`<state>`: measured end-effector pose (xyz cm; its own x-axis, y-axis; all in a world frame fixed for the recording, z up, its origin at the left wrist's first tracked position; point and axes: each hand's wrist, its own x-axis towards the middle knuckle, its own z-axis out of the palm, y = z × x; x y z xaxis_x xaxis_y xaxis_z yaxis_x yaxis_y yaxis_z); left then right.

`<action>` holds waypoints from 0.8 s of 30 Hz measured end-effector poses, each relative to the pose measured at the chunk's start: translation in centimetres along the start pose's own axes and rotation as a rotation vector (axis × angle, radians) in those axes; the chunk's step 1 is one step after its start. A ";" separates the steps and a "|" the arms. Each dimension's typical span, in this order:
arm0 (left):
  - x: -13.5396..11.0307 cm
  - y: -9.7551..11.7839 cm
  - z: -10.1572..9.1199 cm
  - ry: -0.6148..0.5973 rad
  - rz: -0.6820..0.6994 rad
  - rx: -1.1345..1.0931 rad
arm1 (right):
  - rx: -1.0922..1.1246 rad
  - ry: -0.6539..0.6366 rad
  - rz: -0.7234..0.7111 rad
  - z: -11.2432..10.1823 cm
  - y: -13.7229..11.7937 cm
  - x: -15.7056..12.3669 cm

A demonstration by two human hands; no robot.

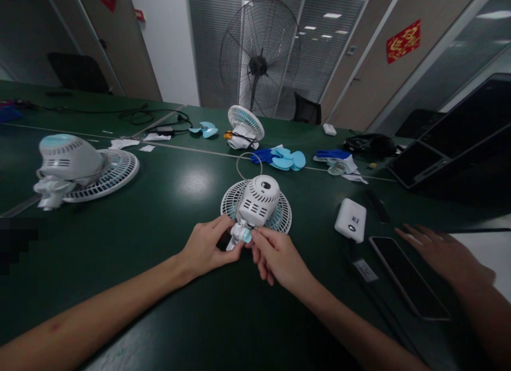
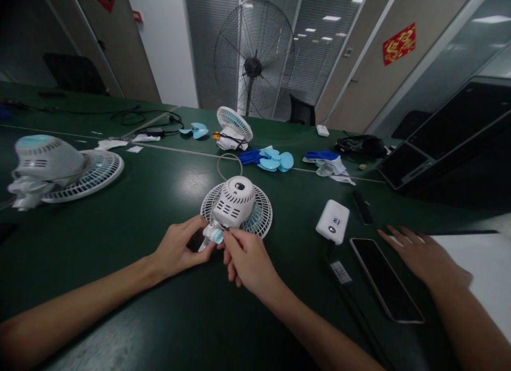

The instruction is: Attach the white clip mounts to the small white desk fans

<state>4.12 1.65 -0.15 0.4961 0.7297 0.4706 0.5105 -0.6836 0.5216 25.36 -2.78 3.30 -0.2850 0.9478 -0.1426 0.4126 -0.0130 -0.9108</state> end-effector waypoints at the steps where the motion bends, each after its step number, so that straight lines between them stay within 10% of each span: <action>1: 0.0 0.0 0.0 0.002 -0.002 0.000 | -0.134 0.066 -0.090 -0.1 0.1 -0.1; 6: 0.0 -0.1 0.1 0.005 0.002 -0.013 | -0.786 0.257 -0.582 -0.9 1.2 -0.4; 13: 0.1 0.2 -0.2 0.008 0.032 -0.007 | -0.305 0.066 -0.181 -0.3 0.4 0.0; 19: 0.1 0.0 -0.1 0.006 0.026 -0.002 | -0.942 0.257 -0.708 -1.8 1.2 -0.3; 24: 0.0 -0.1 -0.2 0.015 0.041 0.008 | -0.909 0.218 -0.758 -2.5 1.8 0.1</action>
<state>3.95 1.73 -0.06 0.5063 0.7015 0.5016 0.4960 -0.7127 0.4960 28.25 -1.96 2.56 -0.6029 0.6525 0.4591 0.6874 0.7169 -0.1161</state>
